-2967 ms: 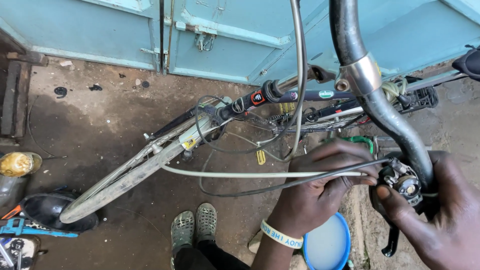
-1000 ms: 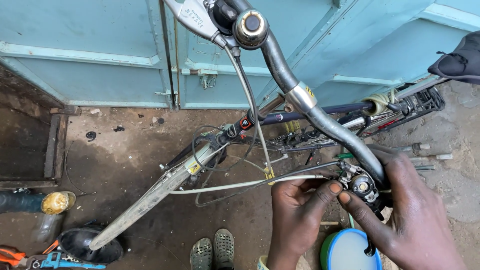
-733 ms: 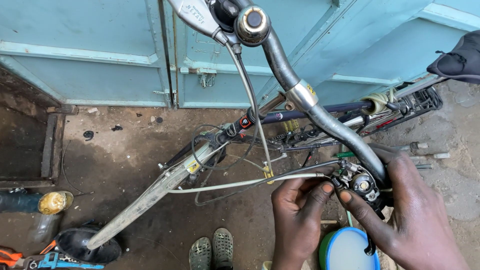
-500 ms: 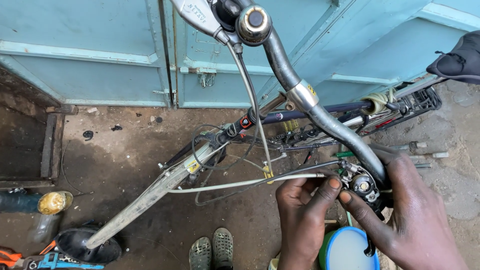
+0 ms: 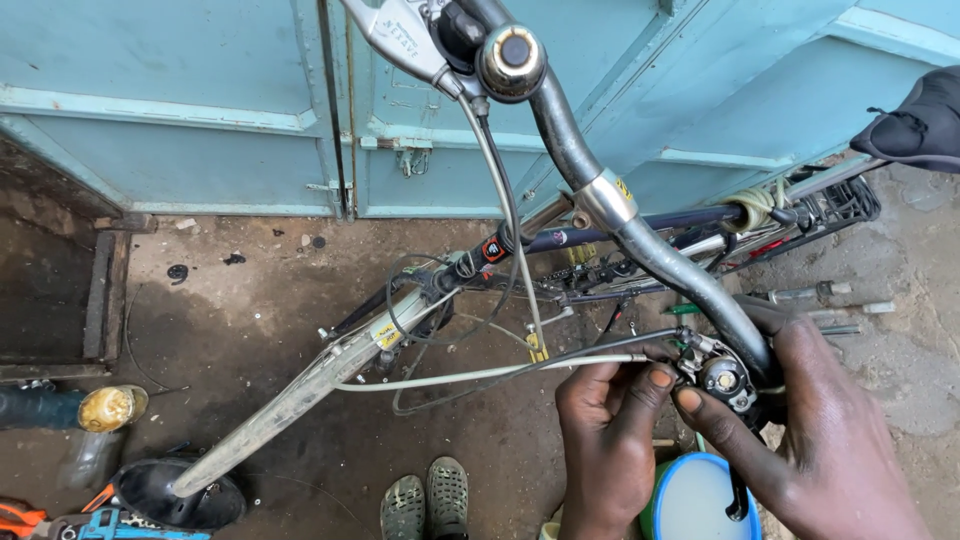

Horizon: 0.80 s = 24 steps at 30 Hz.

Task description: The person adjusts the brake cable on the handlebars, then moves to the rear wheel to tighten the axle nuts using a wrench. The person works on both sides of the rear wheel hub to secure the wheel to the frame.

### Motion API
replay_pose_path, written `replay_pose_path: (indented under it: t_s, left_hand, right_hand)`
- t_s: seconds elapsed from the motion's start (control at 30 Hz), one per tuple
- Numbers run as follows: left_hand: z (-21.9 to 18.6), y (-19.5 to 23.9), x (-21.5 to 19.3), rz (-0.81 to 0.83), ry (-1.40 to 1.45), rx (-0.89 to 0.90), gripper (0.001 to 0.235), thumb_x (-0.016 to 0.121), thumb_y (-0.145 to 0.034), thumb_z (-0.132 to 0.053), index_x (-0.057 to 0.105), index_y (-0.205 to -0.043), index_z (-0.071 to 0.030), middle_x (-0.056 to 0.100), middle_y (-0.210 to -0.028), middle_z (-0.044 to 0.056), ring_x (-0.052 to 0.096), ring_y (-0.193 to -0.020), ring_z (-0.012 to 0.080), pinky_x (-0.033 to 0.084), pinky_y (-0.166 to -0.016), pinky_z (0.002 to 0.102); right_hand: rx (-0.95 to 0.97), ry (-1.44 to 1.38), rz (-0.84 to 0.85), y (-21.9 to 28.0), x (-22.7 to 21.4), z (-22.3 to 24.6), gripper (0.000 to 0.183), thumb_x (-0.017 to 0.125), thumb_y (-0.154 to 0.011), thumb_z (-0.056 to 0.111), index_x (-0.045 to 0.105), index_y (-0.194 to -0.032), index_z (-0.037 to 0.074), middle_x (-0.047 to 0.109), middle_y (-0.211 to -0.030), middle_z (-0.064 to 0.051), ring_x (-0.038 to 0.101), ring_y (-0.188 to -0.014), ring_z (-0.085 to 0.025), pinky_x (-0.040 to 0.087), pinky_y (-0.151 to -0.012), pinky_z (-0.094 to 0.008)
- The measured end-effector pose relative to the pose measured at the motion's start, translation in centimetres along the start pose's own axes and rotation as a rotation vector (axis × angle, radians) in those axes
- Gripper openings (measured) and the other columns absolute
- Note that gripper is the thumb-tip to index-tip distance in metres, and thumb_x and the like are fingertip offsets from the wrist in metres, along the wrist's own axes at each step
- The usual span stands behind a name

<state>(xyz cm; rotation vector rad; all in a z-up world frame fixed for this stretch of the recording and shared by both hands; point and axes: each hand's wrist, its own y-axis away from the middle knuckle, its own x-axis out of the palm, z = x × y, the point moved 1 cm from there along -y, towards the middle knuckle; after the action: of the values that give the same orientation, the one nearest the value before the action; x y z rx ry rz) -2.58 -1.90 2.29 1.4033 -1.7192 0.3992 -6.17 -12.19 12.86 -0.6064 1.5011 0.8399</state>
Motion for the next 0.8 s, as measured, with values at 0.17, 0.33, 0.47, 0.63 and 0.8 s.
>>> replay_pose_path:
  t_s: [0.17, 0.33, 0.47, 0.63, 0.8]
  left_hand:
    - [0.3, 0.4, -0.5, 0.000, 0.094, -0.018, 0.019, 0.069, -0.093, -0.015, 0.074, -0.101, 0.001, 0.075, -0.091, 0.008, 0.068, -0.090, 0.0161, 0.056, -0.079, 0.032]
    - [-1.9, 0.4, 0.4, -0.125, 0.089, -0.201, 0.024, 0.082, -0.078, -0.014, 0.076, -0.097, -0.001, 0.080, -0.089, 0.013, 0.074, -0.086, 0.0220, 0.061, -0.079, 0.038]
    - [-2.1, -0.1, 0.2, -0.120, 0.135, -0.075, 0.023, 0.084, -0.077, -0.011, 0.077, -0.094, 0.003, 0.079, -0.088, 0.013, 0.072, -0.083, 0.0180, 0.058, -0.075, 0.033]
    - [-3.0, -1.1, 0.0, -0.025, -0.013, -0.084, 0.022, 0.078, -0.086, -0.020, 0.073, -0.095, 0.000, 0.073, -0.083, 0.008, 0.065, -0.077, 0.0136, 0.053, -0.068, 0.029]
    - [-2.1, -2.2, 0.2, -0.042, 0.004, -0.016, 0.014, 0.076, -0.087, -0.007, 0.077, -0.097, 0.003, 0.077, -0.087, 0.011, 0.070, -0.083, 0.0179, 0.059, -0.077, 0.035]
  right_hand:
    - [-0.018, -0.106, 0.016, 0.2, -1.3, 1.7, 0.060, 0.076, -0.075, 0.048, 0.058, -0.126, 0.023, 0.068, -0.093, -0.003, 0.067, -0.085, -0.023, 0.052, -0.077, -0.039]
    - [0.007, -0.368, 0.121, 0.1, -2.0, 0.8, 0.078, 0.083, -0.075, 0.022, 0.053, -0.147, 0.024, 0.066, -0.094, -0.007, 0.058, -0.078, -0.020, 0.047, -0.073, -0.031]
    - [-0.289, -0.927, 0.141, 0.1, -2.0, -1.7, 0.090, 0.068, -0.063, 0.009, 0.046, -0.150, 0.002, 0.057, -0.161, -0.013, 0.068, -0.116, -0.027, 0.054, -0.089, -0.039]
    - [-0.197, -0.640, 0.115, -0.1, -0.9, -3.9, 0.072, 0.059, -0.079, 0.017, 0.053, -0.150, 0.018, 0.050, -0.168, 0.003, 0.068, -0.095, -0.019, 0.057, -0.052, -0.039]
    - [-0.360, -0.510, 0.106, -1.2, -1.0, -3.9, 0.072, 0.061, -0.081, 0.018, 0.048, -0.152, 0.016, 0.052, -0.161, 0.000, 0.069, -0.089, -0.016, 0.062, -0.059, -0.034]
